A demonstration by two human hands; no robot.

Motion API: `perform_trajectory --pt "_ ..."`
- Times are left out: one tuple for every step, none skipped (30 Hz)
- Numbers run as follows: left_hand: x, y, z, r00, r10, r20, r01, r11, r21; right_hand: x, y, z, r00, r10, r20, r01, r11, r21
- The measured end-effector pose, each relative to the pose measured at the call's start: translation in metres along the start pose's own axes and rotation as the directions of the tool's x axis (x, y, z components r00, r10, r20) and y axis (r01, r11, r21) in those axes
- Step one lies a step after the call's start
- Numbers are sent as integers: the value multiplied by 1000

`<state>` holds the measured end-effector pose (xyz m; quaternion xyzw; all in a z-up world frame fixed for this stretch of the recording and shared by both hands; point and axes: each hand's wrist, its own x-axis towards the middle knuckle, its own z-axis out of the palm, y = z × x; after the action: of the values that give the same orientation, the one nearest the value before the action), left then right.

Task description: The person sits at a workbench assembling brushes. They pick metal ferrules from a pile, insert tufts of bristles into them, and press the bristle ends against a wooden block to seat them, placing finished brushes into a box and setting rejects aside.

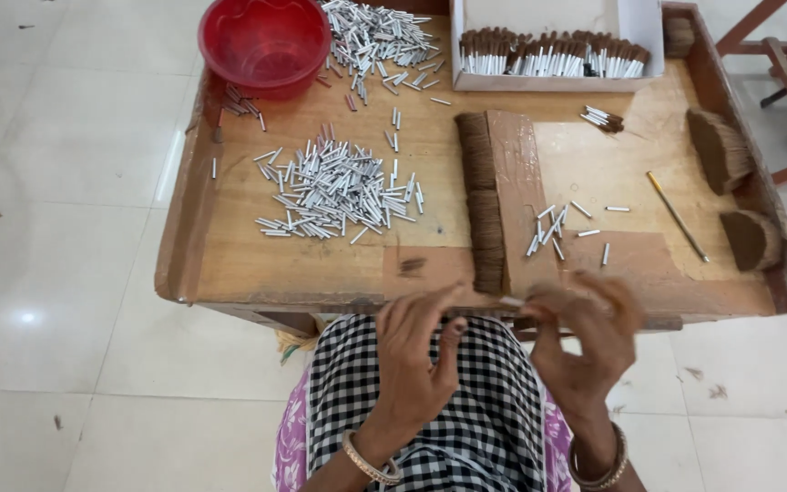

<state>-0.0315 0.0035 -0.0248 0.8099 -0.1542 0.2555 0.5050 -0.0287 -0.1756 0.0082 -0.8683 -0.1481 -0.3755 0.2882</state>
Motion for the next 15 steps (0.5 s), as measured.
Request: perform_trajectory --pt "8 2 -9 998 7 -66 -4 998 56 9 5 0 999 10 -37 -12 998 -69" --pt "10 -2 -17 997 8 -75 -3 998 64 19 -3 8 999 2 -36 -4 998 -60" --pt "13 -6 -24 996 -17 -93 27 993 117 30 -10 16 1000 4 -27 -11 965 -262" --pt "13 -9 -32 994 -44 -101 60 985 164 37 -19 21 1000 17 -18 -24 888 -460" --pt "17 -12 -34 994 -46 -99 62 984 166 37 -20 34 1000 20 -17 -25 888 -458" --pt "21 -15 -36 999 -34 -14 36 987 159 37 -22 47 987 31 156 15 960 -280" --pt "25 -18 -39 997 -21 71 10 989 150 37 -25 60 946 7 323 23 996 -87" --pt "26 -22 -39 998 -22 66 12 988 152 35 -24 69 946 2 324 27 996 -83" --pt "26 -26 -39 988 -52 146 22 979 202 33 -23 78 947 1 322 25 997 -76" --pt "27 -31 -38 972 -88 218 31 967 251 32 -22 87 947 -4 322 28 997 -68" --pt "26 -34 -38 974 -91 208 36 967 254 32 -22 92 945 -14 325 37 997 -63" --pt "24 -36 -38 974 -83 213 16 955 297 30 -22 95 960 6 280 25 994 -108" --pt "22 -38 -37 973 -75 218 -4 941 339 27 -21 97 972 25 234 12 988 -152" --pt "20 -37 -36 971 -76 226 -4 942 334 27 -21 94 971 33 235 5 987 -158" --pt "19 -37 -35 985 -63 163 5 942 336 27 -21 91 970 10 244 29 987 -156"
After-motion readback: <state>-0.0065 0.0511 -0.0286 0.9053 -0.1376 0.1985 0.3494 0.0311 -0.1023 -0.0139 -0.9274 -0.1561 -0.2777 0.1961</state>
